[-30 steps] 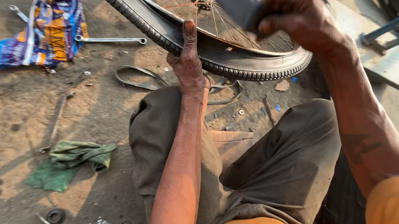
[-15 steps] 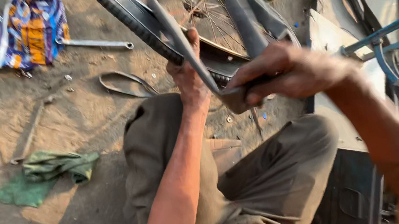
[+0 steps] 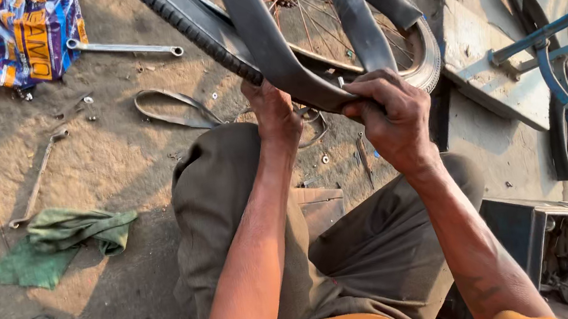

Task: The person removes a bicycle tire from the rim, inspects the inner tube, and then reinstalls the tire onto the rim using tire levers. The person works on the wheel while sitting on the ground in an outdoor repair area.

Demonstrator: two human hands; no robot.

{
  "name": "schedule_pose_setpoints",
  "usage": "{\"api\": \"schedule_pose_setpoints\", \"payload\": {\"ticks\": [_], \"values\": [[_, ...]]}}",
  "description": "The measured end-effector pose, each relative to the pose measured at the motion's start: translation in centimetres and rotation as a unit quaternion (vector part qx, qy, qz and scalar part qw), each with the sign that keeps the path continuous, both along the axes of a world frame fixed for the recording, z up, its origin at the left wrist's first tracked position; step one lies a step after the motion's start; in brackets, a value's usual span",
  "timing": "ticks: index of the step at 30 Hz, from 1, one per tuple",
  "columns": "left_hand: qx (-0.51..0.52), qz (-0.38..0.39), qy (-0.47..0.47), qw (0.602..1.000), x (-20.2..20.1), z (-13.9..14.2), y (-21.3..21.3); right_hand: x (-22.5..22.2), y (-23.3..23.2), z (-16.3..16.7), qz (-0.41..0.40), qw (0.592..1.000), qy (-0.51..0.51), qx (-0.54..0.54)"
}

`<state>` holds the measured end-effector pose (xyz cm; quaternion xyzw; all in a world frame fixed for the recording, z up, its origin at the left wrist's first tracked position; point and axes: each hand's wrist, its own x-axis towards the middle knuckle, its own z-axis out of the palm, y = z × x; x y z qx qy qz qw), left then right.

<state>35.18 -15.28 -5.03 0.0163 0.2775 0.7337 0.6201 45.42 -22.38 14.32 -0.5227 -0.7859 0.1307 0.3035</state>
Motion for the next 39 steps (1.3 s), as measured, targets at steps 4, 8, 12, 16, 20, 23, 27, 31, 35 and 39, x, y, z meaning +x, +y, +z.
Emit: {"api": "schedule_pose_setpoints", "payload": {"ticks": [4, 8, 12, 16, 20, 23, 27, 31, 35, 39], "values": [[-0.075, -0.035, 0.006, 0.997, -0.1, 1.2, -0.4, 1.3, 1.4, 0.1, -0.004, 0.999, -0.025, -0.038], [-0.008, -0.038, 0.028, 0.999, -0.2, 1.5, -0.8, 1.3, 1.5, -0.2, 0.024, 0.998, -0.054, 0.009], [-0.045, -0.036, 0.013, 0.998, -0.2, 1.1, -1.3, 1.2, 0.8, -0.5, 0.006, 0.998, 0.017, -0.052], [-0.053, -0.037, 0.011, 0.998, -0.5, 0.6, -1.8, 1.4, 0.5, -0.7, 0.0, 0.996, 0.044, -0.084], [-0.062, -0.079, 0.051, 0.994, -1.3, 1.0, -2.0, 1.5, 0.7, -0.9, -0.033, 0.991, 0.058, -0.116], [-0.047, -0.071, 0.055, 0.995, -1.7, 2.0, -2.3, 1.5, 1.3, -0.7, -0.116, 0.955, 0.14, -0.233], [-0.015, -0.072, 0.067, 0.995, -2.1, 3.4, -2.5, 1.3, 2.4, 0.0, -0.105, 0.967, 0.086, -0.215], [0.028, -0.081, 0.107, 0.991, -2.3, 4.2, -2.4, 0.8, 2.6, 0.6, -0.089, 0.988, -0.055, -0.114], [-0.022, -0.086, 0.085, 0.992, -1.7, 4.2, -2.2, 0.8, 2.3, 0.3, -0.044, 0.983, -0.176, 0.04], [0.045, -0.077, 0.104, 0.991, -0.9, 3.8, -1.8, 2.2, 3.9, 0.4, -0.052, 0.986, -0.093, -0.129]]}}
